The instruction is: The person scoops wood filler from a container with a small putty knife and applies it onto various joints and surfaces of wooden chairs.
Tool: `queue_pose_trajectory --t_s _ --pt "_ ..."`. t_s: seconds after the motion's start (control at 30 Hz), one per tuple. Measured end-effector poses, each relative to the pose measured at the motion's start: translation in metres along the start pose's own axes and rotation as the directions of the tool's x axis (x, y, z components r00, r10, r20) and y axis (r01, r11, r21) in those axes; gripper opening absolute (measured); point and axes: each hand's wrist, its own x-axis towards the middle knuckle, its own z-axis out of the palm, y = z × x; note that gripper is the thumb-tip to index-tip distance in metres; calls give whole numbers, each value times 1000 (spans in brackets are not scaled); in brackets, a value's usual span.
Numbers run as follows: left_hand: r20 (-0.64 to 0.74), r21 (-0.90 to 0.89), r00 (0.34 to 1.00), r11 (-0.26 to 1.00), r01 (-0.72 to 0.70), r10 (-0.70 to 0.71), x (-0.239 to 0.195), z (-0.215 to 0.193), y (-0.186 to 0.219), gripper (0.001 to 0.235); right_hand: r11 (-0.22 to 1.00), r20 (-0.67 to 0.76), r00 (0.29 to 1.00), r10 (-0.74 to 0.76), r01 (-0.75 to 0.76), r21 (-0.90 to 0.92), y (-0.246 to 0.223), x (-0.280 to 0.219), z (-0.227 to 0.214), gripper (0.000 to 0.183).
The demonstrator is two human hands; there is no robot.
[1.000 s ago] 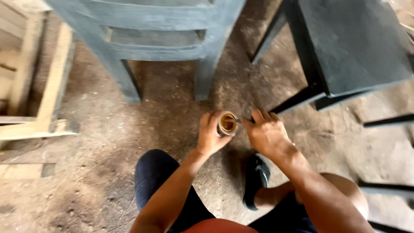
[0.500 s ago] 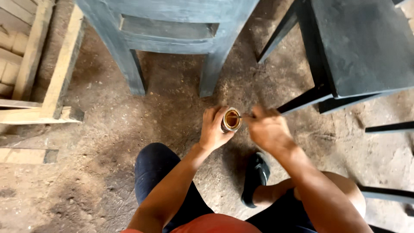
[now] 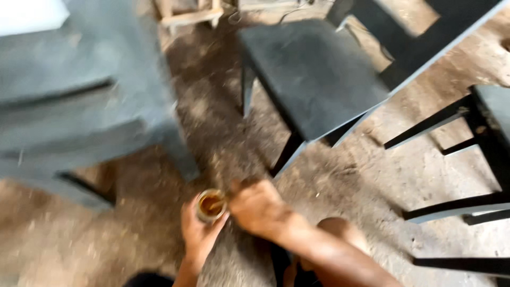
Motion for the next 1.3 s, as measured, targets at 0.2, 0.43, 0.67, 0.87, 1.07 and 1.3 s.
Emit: queue_pose_trajectory --t_s 0.2,0.43,0.67,0.87,1.07,1.3 --pt "89 193 983 971 139 -158 79 -4 85 84 910 -220 975 22 71 407 102 -11 -79 13" --pt "465 -53 867 972 229 -179 156 2 219 85 511 -261 833 488 -30 859 172 -142 -167 23" --pt "381 -18 920 995 -94 93 208 4 398 94 475 -86 714 695 -366 800 234 -271 -234 14" --pt "446 7 895 1000 11 -13 289 -23 517 87 573 -270 650 710 -311 758 279 -281 -350 18" --pt "384 10 920 996 -84 74 344 -44 507 89 625 -352 570 743 -403 668 285 -239 -454 11" --pt "342 41 939 999 -34 18 397 -44 487 86 629 -370 553 746 -405 664 263 -205 -520 14"
